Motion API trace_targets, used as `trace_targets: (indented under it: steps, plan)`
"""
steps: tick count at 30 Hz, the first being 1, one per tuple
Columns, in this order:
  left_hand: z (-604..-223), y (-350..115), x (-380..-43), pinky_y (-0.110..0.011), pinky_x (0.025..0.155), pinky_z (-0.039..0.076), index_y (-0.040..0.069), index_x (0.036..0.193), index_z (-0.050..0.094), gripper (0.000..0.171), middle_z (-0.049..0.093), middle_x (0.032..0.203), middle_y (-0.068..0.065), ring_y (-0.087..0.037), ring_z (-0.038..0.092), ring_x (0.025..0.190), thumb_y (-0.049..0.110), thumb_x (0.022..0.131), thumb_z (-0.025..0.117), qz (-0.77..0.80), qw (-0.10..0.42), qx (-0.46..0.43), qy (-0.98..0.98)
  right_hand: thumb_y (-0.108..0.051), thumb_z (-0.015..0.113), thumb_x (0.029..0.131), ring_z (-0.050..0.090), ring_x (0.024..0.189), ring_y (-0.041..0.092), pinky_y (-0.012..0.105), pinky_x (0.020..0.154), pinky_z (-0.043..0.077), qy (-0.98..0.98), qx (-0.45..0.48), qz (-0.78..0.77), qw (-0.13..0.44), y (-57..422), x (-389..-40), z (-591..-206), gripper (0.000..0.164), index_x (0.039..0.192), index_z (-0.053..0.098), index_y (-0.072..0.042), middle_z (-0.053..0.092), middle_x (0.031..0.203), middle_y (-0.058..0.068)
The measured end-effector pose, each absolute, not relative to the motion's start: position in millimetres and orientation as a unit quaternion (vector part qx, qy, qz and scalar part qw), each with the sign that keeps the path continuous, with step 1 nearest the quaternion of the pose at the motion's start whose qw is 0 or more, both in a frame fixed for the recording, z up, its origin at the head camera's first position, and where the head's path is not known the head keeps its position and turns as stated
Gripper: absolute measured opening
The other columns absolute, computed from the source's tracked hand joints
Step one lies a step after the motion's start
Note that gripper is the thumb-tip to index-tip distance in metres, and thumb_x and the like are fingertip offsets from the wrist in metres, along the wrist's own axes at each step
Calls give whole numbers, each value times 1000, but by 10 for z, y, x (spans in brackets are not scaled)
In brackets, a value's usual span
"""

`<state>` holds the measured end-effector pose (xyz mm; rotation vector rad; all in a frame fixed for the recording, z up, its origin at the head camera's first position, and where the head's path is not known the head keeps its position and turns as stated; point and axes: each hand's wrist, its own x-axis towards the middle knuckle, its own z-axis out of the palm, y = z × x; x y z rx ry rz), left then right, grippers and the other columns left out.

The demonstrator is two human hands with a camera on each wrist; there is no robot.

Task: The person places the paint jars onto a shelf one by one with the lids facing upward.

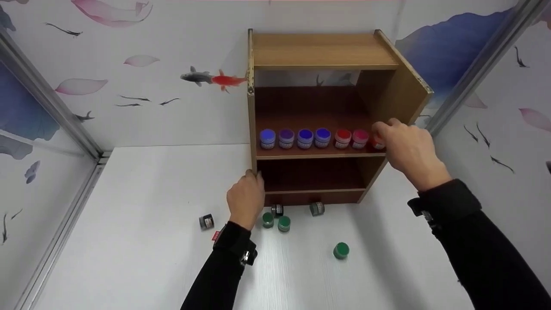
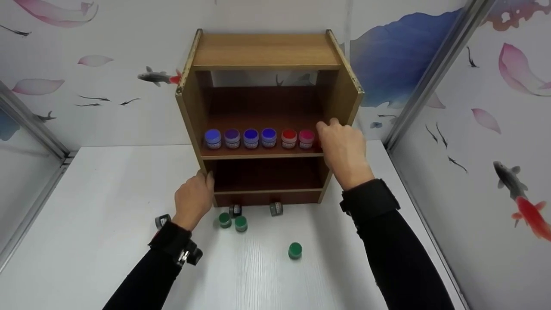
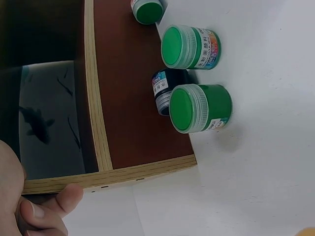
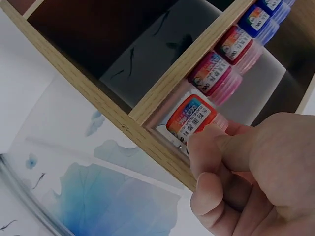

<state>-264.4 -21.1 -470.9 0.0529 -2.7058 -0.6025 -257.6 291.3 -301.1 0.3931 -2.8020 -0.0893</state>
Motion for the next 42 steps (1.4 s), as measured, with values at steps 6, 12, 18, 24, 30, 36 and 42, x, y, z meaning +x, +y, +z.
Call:
trace_targets:
  steps: [6, 12, 18, 24, 30, 36, 42]
  plan:
    - [-4703, -183, -2631, -37, 44, 48, 1, 94, 67, 38, 68, 69, -11, -24, 64, 53, 32, 103, 47, -213, 183, 21, -959, 9, 55, 83, 56, 59, 41, 53, 47, 43, -983, 128, -32, 124, 2936, -2642, -3017, 25, 102, 63, -6, 58, 81, 20]
    - [-4700, -163, -2628, -37, 45, 49, 1, 95, 67, 38, 69, 71, -11, -24, 64, 54, 32, 102, 47, -215, 177, 20, -960, 8, 57, 83, 58, 64, 44, 55, 50, 45, -986, 118, -31, 112, 2936, -2666, -3032, 30, 109, 63, -6, 60, 87, 22]
    - [-4703, -172, -2630, -36, 43, 48, 0, 98, 67, 39, 69, 70, -11, -23, 63, 51, 31, 103, 46, -209, 181, 14, -961, 7, 58, 84, 59, 67, 47, 57, 52, 47, -983, 128, -25, 128, 2937, -2673, -3061, 33, 114, 63, -5, 63, 92, 24]
    - [-4715, -182, -2629, -38, 45, 50, 0, 100, 67, 40, 70, 73, -12, -26, 66, 56, 32, 103, 44, -220, 174, 19, -960, 8, 57, 83, 60, 67, 47, 58, 52, 47, -980, 136, -19, 144, 2947, -2672, -3090, 36, 116, 63, -4, 65, 95, 25]
    - [-4724, -177, -2621, -39, 45, 49, 2, 95, 66, 38, 68, 71, -11, -27, 66, 56, 32, 103, 45, -228, 174, 20, -958, 8, 56, 83, 60, 66, 45, 56, 51, 47, -982, 135, -20, 134, 2956, -2650, -3087, 45, 126, 59, -6, 64, 106, 26]
    - [-4727, -188, -2629, -38, 45, 48, 2, 94, 66, 38, 67, 68, -11, -25, 64, 53, 32, 103, 45, -218, 178, 18, -959, 11, 51, 81, 53, 53, 38, 48, 43, 42, -978, 141, -16, 154, 2959, -2596, -3052, 58, 135, 52, -9, 60, 121, 26]
    - [-4718, -214, -2649, -36, 42, 46, 2, 94, 66, 39, 67, 67, -10, -22, 60, 50, 32, 103, 45, -215, 175, 21, -961, 5, 50, 88, 44, 46, 31, 41, 38, 37, -971, 147, 11, 187, 2949, -2498, -3048, 53, 138, 49, -14, 60, 121, 23]
